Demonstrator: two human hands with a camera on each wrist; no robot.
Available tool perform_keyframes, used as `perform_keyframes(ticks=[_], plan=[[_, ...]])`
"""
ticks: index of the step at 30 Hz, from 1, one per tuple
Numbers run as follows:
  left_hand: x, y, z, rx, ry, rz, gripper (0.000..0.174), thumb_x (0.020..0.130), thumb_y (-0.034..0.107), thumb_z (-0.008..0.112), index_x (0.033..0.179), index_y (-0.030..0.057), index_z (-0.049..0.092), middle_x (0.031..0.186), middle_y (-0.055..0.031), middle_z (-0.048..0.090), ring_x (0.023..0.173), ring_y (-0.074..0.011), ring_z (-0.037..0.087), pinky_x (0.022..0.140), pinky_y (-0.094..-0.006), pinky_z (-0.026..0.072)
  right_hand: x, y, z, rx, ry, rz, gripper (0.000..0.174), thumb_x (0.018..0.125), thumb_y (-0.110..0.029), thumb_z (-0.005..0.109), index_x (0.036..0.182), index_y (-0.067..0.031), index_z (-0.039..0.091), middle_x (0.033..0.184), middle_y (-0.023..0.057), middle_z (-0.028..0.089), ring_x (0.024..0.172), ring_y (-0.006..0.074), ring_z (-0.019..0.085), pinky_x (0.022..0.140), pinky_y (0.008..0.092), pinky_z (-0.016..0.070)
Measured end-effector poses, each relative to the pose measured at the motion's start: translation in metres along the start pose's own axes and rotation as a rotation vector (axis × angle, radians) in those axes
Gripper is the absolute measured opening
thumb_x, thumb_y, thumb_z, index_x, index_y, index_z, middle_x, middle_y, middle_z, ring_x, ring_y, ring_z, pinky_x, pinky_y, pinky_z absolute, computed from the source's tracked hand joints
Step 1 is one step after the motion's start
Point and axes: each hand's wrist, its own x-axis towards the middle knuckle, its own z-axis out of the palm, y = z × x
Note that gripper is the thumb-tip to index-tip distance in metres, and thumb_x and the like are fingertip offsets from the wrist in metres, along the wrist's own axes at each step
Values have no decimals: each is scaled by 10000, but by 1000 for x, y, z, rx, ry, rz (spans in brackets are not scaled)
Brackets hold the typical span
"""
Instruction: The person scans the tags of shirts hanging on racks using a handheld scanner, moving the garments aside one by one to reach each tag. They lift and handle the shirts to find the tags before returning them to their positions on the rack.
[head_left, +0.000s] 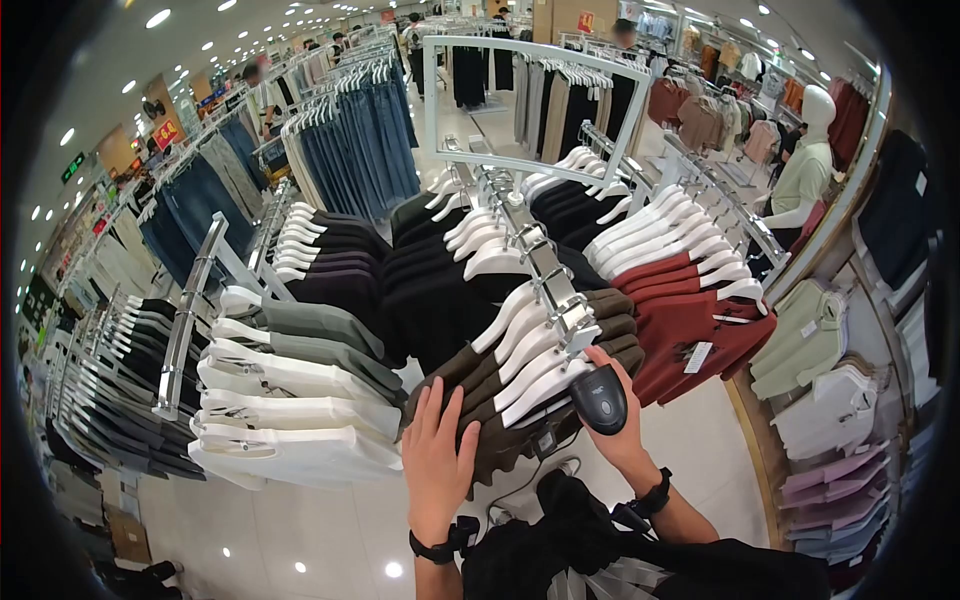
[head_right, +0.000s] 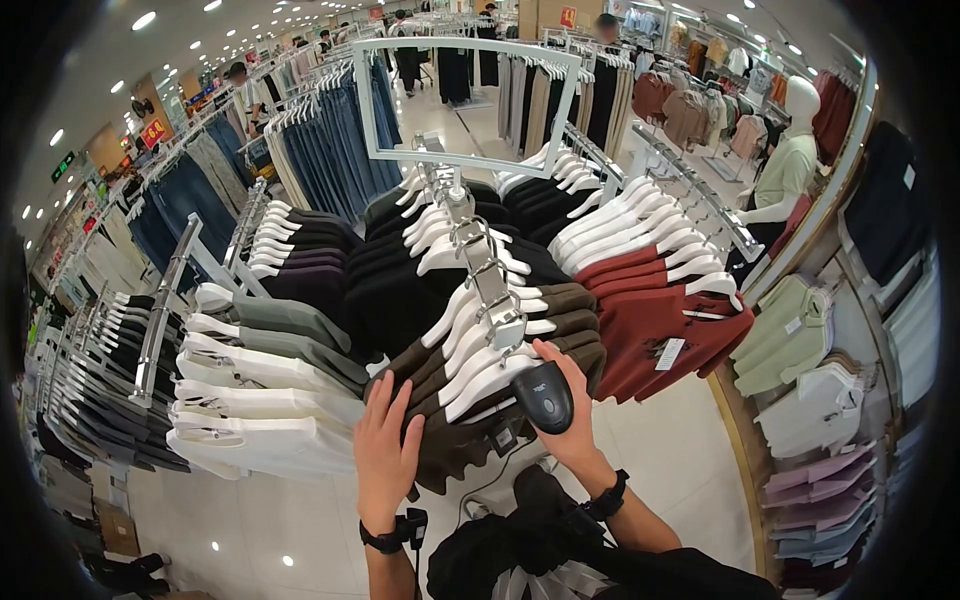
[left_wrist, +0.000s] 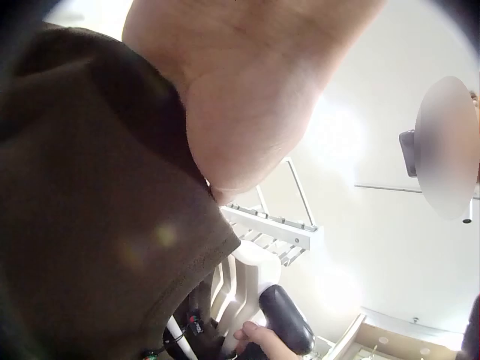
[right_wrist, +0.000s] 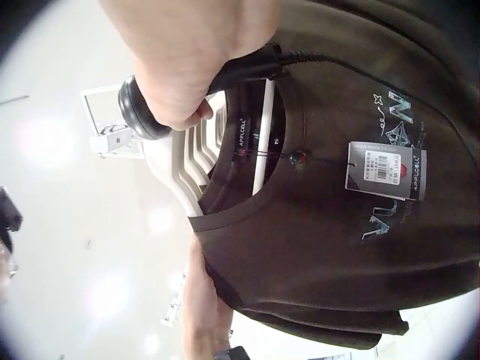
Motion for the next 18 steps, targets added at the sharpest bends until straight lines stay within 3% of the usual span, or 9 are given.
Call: perform_keyframes(ticks=[4,15,18], plan=[[-1,1,1,-20,18,-3,479,1080,283,670,1522,99,646,1588,-138,618,1456,-335,573,1154,-482,430,0,-1,1,14,-5,10,760,857,-14,825,1574,-55,576,1574,118,633,1505,324,530,1298,443,330],[-27,7,10,47,101,2,570,1021,292,727,1538,77,620,1582,-138,608,1455,-363,550,1162,-514,419,0,1,1,-4,5,3,754,847,-15,823,1561,-51,585,1558,126,643,1510,327,535,1303,447,319],[-35,15,8,63,89,7,627,980,283,773,1542,60,605,1592,-153,583,1459,-376,532,1174,-536,407,2,2,0,-50,-4,-72,752,829,47,787,1547,12,568,1554,149,617,1491,305,554,1266,385,368]])
